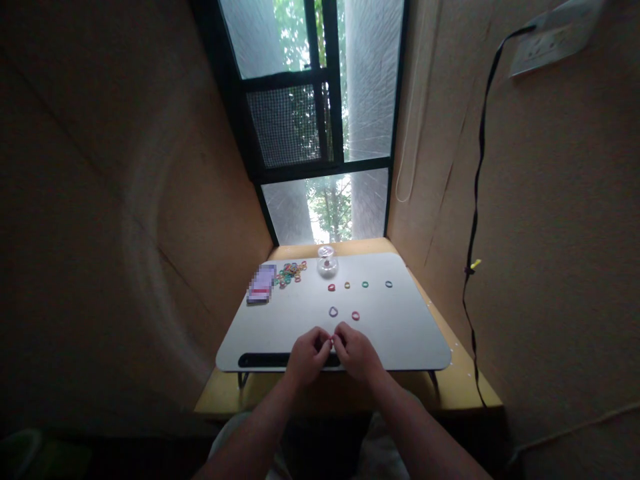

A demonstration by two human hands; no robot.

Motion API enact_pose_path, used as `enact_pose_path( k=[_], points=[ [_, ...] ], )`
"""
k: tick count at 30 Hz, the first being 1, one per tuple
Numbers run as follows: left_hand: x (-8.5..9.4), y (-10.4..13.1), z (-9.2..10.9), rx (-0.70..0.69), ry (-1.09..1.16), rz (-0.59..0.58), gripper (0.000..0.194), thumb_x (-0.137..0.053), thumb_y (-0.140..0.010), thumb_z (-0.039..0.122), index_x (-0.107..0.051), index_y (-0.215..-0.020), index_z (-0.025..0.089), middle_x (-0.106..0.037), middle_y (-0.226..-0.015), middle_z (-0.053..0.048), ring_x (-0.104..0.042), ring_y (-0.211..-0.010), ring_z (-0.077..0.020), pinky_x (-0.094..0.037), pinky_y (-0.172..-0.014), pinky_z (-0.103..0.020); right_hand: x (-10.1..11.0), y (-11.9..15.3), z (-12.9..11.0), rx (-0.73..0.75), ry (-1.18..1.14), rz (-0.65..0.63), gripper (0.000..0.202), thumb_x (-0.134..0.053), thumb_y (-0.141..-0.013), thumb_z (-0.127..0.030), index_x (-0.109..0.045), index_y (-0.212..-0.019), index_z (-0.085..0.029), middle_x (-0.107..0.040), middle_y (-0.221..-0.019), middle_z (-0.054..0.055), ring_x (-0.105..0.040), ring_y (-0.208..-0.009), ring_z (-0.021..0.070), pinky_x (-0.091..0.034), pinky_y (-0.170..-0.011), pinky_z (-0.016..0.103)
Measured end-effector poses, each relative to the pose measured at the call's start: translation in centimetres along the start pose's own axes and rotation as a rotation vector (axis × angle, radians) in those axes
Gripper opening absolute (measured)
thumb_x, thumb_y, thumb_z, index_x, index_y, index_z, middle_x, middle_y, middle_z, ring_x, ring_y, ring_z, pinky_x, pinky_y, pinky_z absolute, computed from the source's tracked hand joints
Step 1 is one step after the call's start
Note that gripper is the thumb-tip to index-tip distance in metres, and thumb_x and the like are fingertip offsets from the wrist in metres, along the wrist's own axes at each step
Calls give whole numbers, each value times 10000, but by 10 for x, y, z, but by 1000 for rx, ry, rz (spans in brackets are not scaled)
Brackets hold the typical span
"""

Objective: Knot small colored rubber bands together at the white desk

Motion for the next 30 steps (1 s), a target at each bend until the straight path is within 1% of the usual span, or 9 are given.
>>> enact_pose_path(
  k=[3,7,11,14,18,22,30],
  points=[
    [0,0,-1,-1,4,8,149,-531,-871,299,-594,-787,193,-604,-677,17,-532,-622,-124,-375,-607,-243,-1,-1,2,-11,9,7,143,-441,-904,-262,-477,-773,-219,-537,-635,-28,-496,-579,138,-314,-573,251],
    [0,1,0,-12,37,8,105,-540,-852,259,-615,-894,199,-628,-715,16,-550,-632,-124,-394,-611,-238,-2,-1,4,-11,23,14,110,-470,-877,-250,-492,-774,-218,-555,-643,-24,-504,-584,138,-320,-573,248],
    [1,2,3,-42,37,-7,181,-547,-824,215,-635,-983,208,-625,-706,25,-542,-615,-120,-402,-608,-234,-2,0,4,-8,15,10,109,-478,-881,-253,-496,-779,-218,-569,-654,-21,-512,-591,138,-324,-574,245],
    [1,1,3,-33,44,-15,210,-539,-833,222,-644,-1014,209,-637,-716,23,-549,-620,-122,-408,-616,-235,-2,1,3,-3,19,6,110,-476,-886,-249,-498,-783,-217,-564,-650,-22,-502,-585,136,-317,-568,243],
    [0,0,-1,-6,51,-4,194,-518,-882,288,-671,-972,207,-665,-733,10,-577,-649,-134,-416,-635,-246,-2,1,3,17,39,0,131,-485,-879,-238,-500,-752,-212,-556,-651,-20,-489,-591,133,-314,-570,243],
    [0,-2,-4,10,36,13,169,-534,-878,289,-678,-890,201,-678,-748,2,-596,-676,-138,-414,-643,-249,-2,1,2,17,47,3,139,-493,-871,-228,-521,-736,-207,-565,-659,-14,-495,-606,135,-322,-579,246],
    [2,-3,-5,42,59,50,146,-534,-877,272,-648,-836,192,-683,-752,4,-607,-683,-133,-410,-648,-245,-1,3,-1,56,47,-6,46,-530,-822,-205,-573,-836,-209,-607,-719,-9,-533,-628,135,-371,-610,241]
  ],
)
Point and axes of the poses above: each hand's wrist, its own y-axis away from the middle knuckle, its own x-axis out of the back of the hand, z = x × y, the point moved 7 cm from there along -y, towards the middle knuckle
